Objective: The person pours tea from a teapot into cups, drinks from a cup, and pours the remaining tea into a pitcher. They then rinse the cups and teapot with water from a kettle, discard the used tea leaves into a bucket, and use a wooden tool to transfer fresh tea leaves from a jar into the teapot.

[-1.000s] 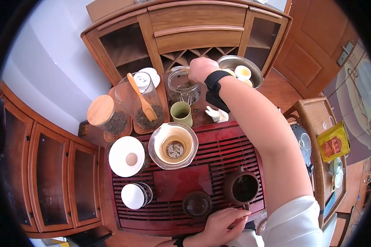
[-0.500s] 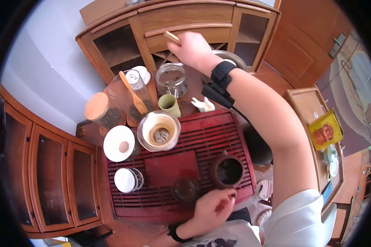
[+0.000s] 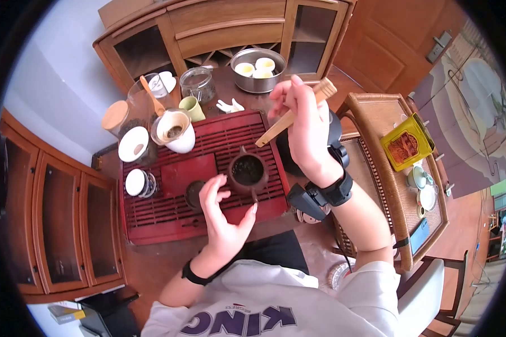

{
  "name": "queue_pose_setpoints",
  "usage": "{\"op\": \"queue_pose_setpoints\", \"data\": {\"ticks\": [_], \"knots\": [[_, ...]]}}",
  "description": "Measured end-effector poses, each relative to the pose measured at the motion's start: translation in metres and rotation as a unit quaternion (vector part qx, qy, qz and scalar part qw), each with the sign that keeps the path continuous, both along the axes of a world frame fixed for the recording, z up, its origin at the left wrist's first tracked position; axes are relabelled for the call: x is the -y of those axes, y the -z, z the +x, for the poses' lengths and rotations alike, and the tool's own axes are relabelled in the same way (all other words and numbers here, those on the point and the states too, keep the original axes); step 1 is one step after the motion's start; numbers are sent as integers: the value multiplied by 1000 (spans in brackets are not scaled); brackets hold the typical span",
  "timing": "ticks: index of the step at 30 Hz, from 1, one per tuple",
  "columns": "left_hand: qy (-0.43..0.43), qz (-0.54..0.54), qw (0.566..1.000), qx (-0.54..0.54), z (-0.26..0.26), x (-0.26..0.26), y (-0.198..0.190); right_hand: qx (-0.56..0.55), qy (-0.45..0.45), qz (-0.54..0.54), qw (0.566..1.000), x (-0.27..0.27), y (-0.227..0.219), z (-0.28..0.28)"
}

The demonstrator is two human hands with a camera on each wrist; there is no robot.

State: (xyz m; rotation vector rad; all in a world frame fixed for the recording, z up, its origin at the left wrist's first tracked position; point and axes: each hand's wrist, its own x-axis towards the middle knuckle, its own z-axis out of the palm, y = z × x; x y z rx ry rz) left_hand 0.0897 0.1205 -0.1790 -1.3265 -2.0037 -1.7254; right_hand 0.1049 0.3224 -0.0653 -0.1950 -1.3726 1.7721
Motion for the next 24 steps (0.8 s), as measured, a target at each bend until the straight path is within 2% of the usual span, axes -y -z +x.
{"op": "queue_pose_setpoints", "data": {"ticks": [3, 4, 6, 8, 9, 10, 11, 12, 14, 16, 18, 19, 20, 22, 24], "knots": [[-4, -60, 998, -1, 0, -5, -17, -4, 48, 8, 999, 2, 20, 12], [-13, -83, 996, 5, 0, -7, -21, 71, 79, 92, 990, 2, 24, 21], [-12, -71, 997, 35, 3, -11, -21, 105, 33, 105, 988, 13, 25, 32], [-9, -93, 996, 12, 5, -8, -23, 97, -1, 168, 981, 11, 39, 35], [-53, -116, 991, -29, 10, -6, -22, 109, -10, 211, 971, 11, 41, 36], [-54, -118, 991, -31, 16, -2, -20, 122, -17, 252, 960, 12, 41, 37], [-55, -119, 991, -23, 21, 2, -17, 151, -66, 185, 969, 14, 39, 44], [-55, -120, 991, -15, 25, 5, -13, 149, -66, 184, 969, 13, 41, 44], [14, -104, 987, 123, 37, 9, -10, 120, -31, 338, 933, 10, 48, 43], [100, -86, 940, 316, 46, 10, -8, 119, -30, 356, 926, 10, 49, 42], [113, -86, 922, 362, 47, 9, -9, 111, 14, 482, 869, 13, 45, 42], [127, -84, 902, 404, 45, 7, -9, 134, 5, 495, 858, 13, 44, 44], [127, -84, 902, 404, 42, 6, -12, 134, 4, 495, 859, 13, 46, 45], [159, -161, 826, 517, 31, 8, -22, 148, -13, 504, 851, 11, 49, 46], [182, -187, 822, 506, 26, 6, -26, 156, -19, 494, 855, 11, 48, 48]]}}
